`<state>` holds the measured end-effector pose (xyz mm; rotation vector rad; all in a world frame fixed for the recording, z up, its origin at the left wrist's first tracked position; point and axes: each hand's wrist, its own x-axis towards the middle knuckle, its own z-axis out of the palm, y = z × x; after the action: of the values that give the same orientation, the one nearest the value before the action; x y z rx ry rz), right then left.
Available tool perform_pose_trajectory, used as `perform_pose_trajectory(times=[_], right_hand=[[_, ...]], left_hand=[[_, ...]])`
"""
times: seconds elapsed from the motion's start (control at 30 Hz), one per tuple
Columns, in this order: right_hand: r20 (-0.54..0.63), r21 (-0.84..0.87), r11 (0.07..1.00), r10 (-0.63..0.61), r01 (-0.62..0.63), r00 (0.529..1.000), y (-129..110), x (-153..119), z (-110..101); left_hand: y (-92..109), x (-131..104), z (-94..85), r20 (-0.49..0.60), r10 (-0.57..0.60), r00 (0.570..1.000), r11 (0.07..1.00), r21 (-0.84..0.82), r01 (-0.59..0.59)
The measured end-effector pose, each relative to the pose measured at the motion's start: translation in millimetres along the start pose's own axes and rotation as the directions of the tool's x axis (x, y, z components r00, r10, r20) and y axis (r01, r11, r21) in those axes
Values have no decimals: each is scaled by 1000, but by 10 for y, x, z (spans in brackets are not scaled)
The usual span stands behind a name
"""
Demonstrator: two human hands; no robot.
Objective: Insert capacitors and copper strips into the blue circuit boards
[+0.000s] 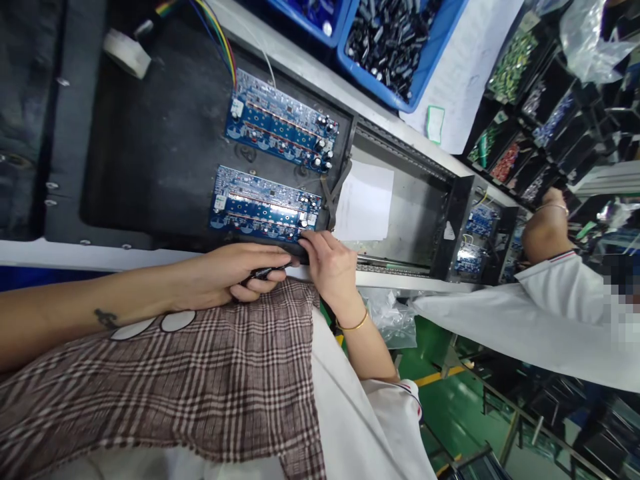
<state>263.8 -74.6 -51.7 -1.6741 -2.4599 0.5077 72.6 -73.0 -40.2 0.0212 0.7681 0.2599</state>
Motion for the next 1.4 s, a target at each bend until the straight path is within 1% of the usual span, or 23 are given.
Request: perform_pose_trajectory(times=[0.1,0.17,0.23,0.27,0.33,0.4,0.43,0.5,0.57,0.63,0.7,0.73,0.8,0.83,0.9,0.97,1.07,1.17,1.23,1.3,1.37,1.4], right_hand=[[9,-89,995,-35,35,999,2,-4,26],[21,-147,982,-116,118,993,22,-3,52],[35,-153,968,-196,199,980,37,-6,63],[25,-129,968,-213,214,977,32,-13,55],[-35,-29,985,-168,167,985,-15,-43,0],[-88,107,991,-73,83,993,-111,-99,-92],[-85,171,984,-38,52,996,-169,-133,-143],[-26,260,965,-10,16,1000,-283,-201,-233],[21,309,951,5,-11,1000,-366,-250,-291],[22,329,944,29,-35,999,-395,-267,-317],[-17,315,949,44,-37,999,-359,-244,-319],[-54,290,956,56,-37,997,-318,-218,-310],[-123,228,973,78,-48,989,-203,-145,-274],[-139,202,978,81,-52,987,-138,-104,-247],[-120,167,985,72,-52,990,-23,-28,-182],[-86,152,987,64,-50,994,48,26,-122],[-82,117,992,59,-50,995,72,54,-73],[-69,53,998,24,-20,997,71,46,-60],[-48,-5,1000,-25,25,999,96,40,-53],[4,-46,993,-112,112,994,134,38,-47],[48,-23,982,-187,188,981,151,36,-54],[43,18,982,-191,190,981,141,30,-65]], left_hand=[[-21,-24,12,-33,30,999,998,-51,-31],[-43,-31,3,-40,46,998,996,-75,-49],[-70,-35,-15,-37,66,997,994,-89,-69],[-86,-36,-24,-34,74,997,993,-90,-77],[-118,-38,-33,-19,78,997,994,-81,-80],[-147,-33,-26,6,72,997,996,-46,-72],[-160,-27,-17,23,70,997,997,-21,-70],[-180,-6,8,47,86,995,995,44,-88],[-189,20,33,48,116,992,985,119,-121],[-182,40,51,34,138,990,972,187,-142],[-160,45,59,26,143,989,965,216,-145],[-144,42,61,15,148,989,966,214,-148],[-111,26,61,-26,153,988,972,186,-146],[-94,18,60,-50,148,988,976,170,-138],[-69,3,55,-82,123,989,983,144,-111],[-57,-2,45,-81,99,992,987,131,-88],[-57,-4,22,-67,107,992,985,145,-96],[-52,-19,0,-43,101,994,986,138,-95],[-34,-33,-11,-43,103,994,988,122,-97],[-9,-41,-22,-69,133,989,986,109,-125],[10,-38,-34,-97,174,980,983,83,-166],[12,-35,-38,-108,192,975,980,69,-185]])
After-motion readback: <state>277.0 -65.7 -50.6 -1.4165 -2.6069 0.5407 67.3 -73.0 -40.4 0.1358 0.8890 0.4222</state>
